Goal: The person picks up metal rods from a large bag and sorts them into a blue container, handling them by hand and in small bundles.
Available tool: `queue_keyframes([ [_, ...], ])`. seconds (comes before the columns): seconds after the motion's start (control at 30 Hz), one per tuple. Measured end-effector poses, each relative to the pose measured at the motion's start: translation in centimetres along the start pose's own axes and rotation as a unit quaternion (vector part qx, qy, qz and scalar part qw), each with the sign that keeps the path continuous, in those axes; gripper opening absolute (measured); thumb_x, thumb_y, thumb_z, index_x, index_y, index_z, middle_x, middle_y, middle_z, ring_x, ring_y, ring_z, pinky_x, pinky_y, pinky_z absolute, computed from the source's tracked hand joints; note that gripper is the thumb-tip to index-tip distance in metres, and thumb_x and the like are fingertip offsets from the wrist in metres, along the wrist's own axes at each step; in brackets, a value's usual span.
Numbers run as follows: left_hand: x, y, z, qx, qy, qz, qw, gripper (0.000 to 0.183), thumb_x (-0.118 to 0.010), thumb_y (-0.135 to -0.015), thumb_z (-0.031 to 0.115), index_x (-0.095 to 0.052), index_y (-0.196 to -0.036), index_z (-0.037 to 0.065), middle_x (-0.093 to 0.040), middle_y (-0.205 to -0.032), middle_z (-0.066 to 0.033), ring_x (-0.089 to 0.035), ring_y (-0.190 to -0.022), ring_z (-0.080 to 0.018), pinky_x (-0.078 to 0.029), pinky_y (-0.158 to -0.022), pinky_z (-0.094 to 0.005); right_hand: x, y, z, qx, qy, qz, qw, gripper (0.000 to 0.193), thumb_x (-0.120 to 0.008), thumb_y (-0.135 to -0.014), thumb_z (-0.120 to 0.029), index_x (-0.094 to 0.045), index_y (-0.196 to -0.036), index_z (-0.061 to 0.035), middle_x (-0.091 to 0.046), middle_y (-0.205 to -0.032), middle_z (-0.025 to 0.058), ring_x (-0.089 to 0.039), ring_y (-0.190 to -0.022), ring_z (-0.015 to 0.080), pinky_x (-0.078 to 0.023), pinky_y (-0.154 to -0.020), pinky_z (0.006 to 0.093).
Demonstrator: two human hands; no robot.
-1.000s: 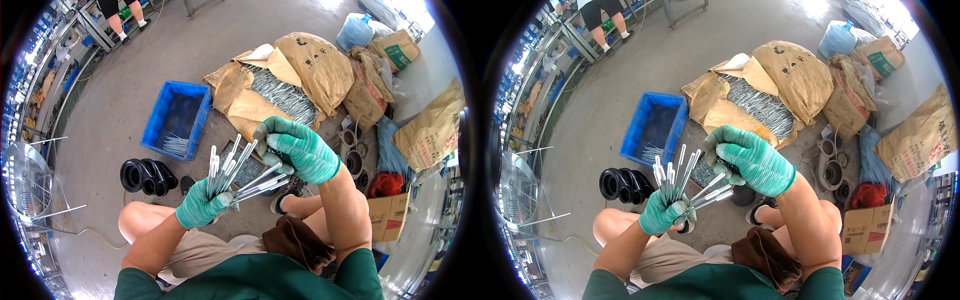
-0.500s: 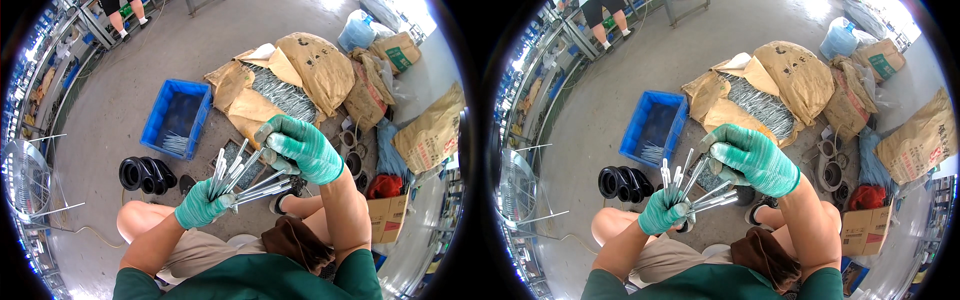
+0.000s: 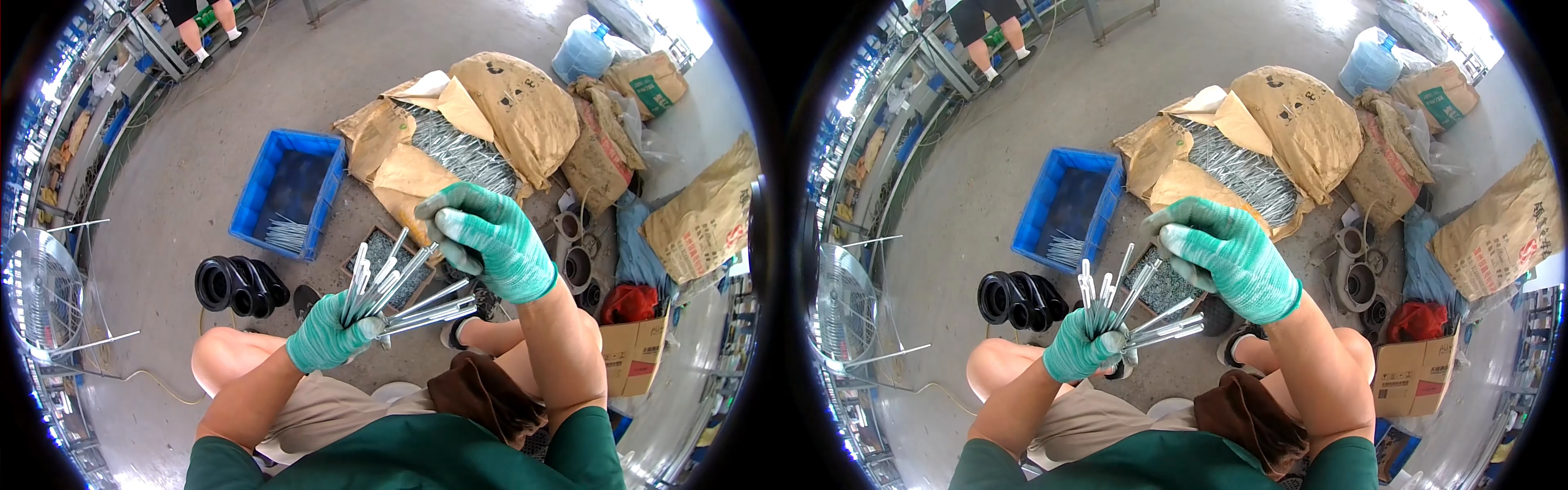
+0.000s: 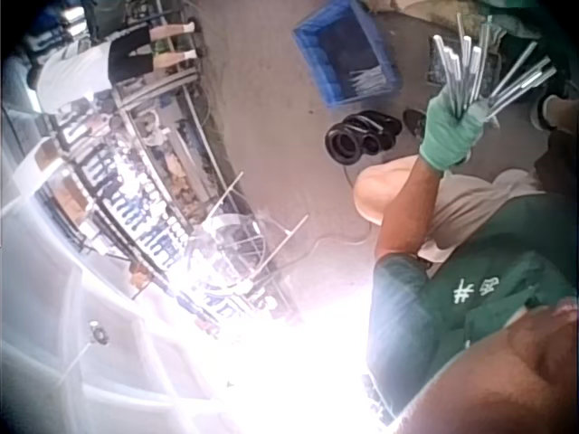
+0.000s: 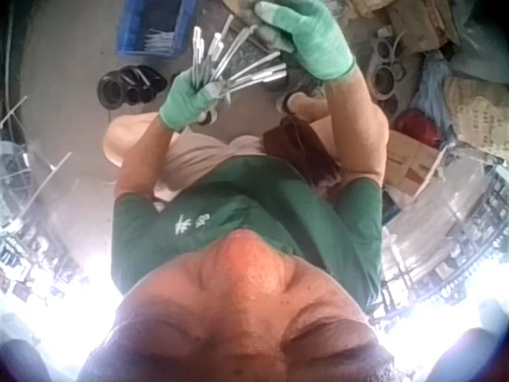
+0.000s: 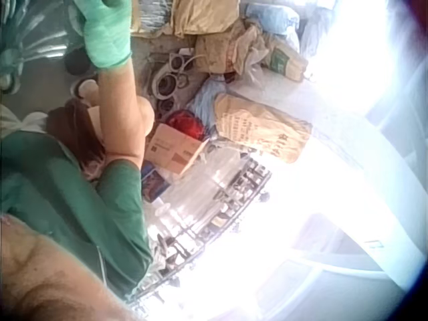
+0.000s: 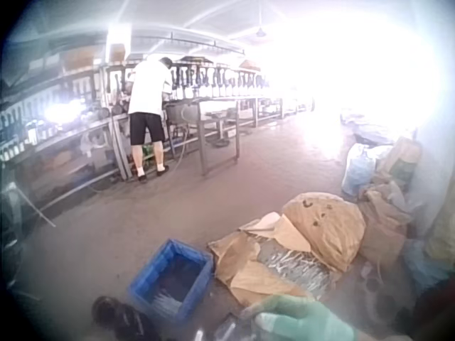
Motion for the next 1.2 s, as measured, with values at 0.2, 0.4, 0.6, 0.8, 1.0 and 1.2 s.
queue_keyframes([
  [0.2,-0.1,0.3,-0.9,-0.021,0.012,0.012,1.000,0.035,-0.064,-0.095,0.040,-0.064,-0.101,0.005,-0.063,-0.067,-0.0026,-0.055,-0.052,-0.0074,-0.041,-0.047,-0.0241,-0.1,0.5,0.0,-0.014,-0.004,-0.005,1.000,0.023,-0.064,-0.094,-0.014,-0.067,-0.111,0.0008,-0.059,-0.076,0.0005,-0.048,-0.058,0.0055,-0.035,-0.049,0.0195],
  [0.4,-0.4,0.3,0.8,-0.003,0.071,0.024,0.997,0.031,-0.061,-0.098,0.037,-0.062,-0.097,0.006,-0.064,-0.068,-0.0043,-0.051,-0.051,-0.0052,-0.038,-0.044,-0.0221,-0.1,0.4,0.1,0.011,-0.042,-0.037,0.998,0.025,-0.065,-0.093,-0.012,-0.062,-0.116,-0.0021,-0.060,-0.084,0.0017,-0.048,-0.058,0.0049,-0.036,-0.050,0.0191],
  [0.6,-0.1,0.4,0.5,-0.012,0.023,-0.014,1.000,0.042,-0.063,-0.095,0.045,-0.058,-0.098,0.004,-0.068,-0.073,-0.0094,-0.055,-0.053,-0.0072,-0.042,-0.048,-0.0234,0.2,0.0,0.8,-0.058,-0.020,-0.062,0.996,0.028,-0.068,-0.094,-0.020,-0.061,-0.116,-0.0033,-0.063,-0.087,0.0025,-0.051,-0.059,0.0043,-0.036,-0.048,0.0180],
  [0.8,-0.3,0.3,0.9,-0.022,0.030,0.011,0.999,0.034,-0.062,-0.097,0.039,-0.065,-0.096,0.005,-0.063,-0.066,-0.0006,-0.053,-0.053,-0.0056,-0.041,-0.049,-0.0227,0.0,-0.2,1.4,-0.051,-0.031,-0.041,0.997,0.030,-0.068,-0.094,-0.023,-0.062,-0.115,-0.0022,-0.065,-0.085,0.0017,-0.053,-0.061,0.0032,-0.037,-0.049,0.0175],
  [1.0,0.3,0.5,0.4,-0.015,0.015,-0.007,1.000,0.041,-0.064,-0.095,0.043,-0.059,-0.097,0.002,-0.064,-0.068,-0.0056,-0.055,-0.054,-0.0069,-0.041,-0.047,-0.0228,-0.1,-0.2,1.2,-0.097,-0.019,-0.056,0.994,0.034,-0.067,-0.095,-0.024,-0.061,-0.119,-0.0015,-0.063,-0.081,-0.0011,-0.051,-0.059,0.0019,-0.037,-0.050,0.0172],
  [1.2,-0.2,0.4,1.4,0.009,0.041,0.021,0.999,0.041,-0.065,-0.094,0.042,-0.060,-0.098,0.002,-0.061,-0.067,-0.0032,-0.055,-0.054,-0.0068,-0.041,-0.048,-0.0228,0.4,-0.3,1.7,-0.086,-0.065,-0.050,0.993,0.030,-0.058,-0.097,-0.026,-0.059,-0.115,-0.0017,-0.064,-0.086,0.0040,-0.051,-0.060,0.0062,-0.036,-0.047,0.0187],
])
Point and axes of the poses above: each hand's wrist, its own y-axis away from the middle knuckle, its own x-axis out of the back of the hand, z = x × y, the point moved 1 cm from there along -y, towards the middle knuckle
